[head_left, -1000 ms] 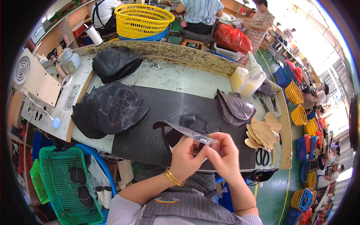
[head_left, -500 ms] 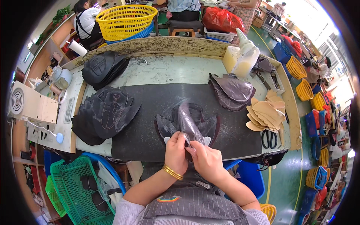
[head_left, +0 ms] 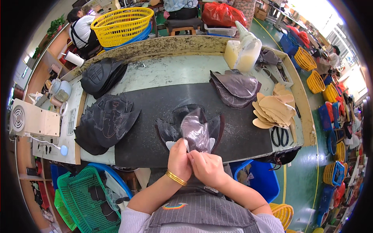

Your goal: The person assembles shoe components by peeling backing from adhesive pads, sticking them onto shoe upper pieces, and pressing fabric layers onto the assemblies by hand.

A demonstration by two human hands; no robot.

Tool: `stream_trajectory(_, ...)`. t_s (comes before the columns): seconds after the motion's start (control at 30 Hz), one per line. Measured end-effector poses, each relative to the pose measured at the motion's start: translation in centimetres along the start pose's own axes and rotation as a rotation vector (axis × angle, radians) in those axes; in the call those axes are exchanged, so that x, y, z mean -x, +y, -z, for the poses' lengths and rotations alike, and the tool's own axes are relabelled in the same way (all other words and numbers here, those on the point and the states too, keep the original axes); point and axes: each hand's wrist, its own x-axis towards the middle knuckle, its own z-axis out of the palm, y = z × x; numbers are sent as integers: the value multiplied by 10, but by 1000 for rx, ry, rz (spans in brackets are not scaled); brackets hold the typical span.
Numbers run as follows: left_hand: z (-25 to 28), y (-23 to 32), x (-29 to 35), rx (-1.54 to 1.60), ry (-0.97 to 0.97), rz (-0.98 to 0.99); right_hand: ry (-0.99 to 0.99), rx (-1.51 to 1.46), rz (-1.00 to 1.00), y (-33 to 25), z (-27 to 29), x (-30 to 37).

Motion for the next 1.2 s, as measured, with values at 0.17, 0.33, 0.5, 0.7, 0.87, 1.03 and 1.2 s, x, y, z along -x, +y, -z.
stream_trajectory(0.17, 32, -3, 9, -445, 5, -63, 162, -518, -828, 20, 34, 41)
stream_trajectory(0.33, 16, 32, 3, -562, -199, 94, -442, 284, -938, 115, 88, 228)
stream_trajectory(0.5, -29, 57, 12, -1278, -553, -404, -13, 252, -774, 35, 115, 140)
stream_trajectory(0.7, -33, 37, 74, -1747, -806, -989, 90, -2070, -1179, -4, 60, 39)
stream_trajectory(0.87, 47, 43, 65, -1031, -427, -309, 108, -2109, -1013, 9, 70, 11)
stream_trajectory(1.03, 34, 19, 29, 228, -536, 754, 111, -2046, -957, 6, 70, -3)
stream_trajectory(1.2, 18, 12, 6, 218, -349, 414, 200, -1846, -972, 16, 79, 10)
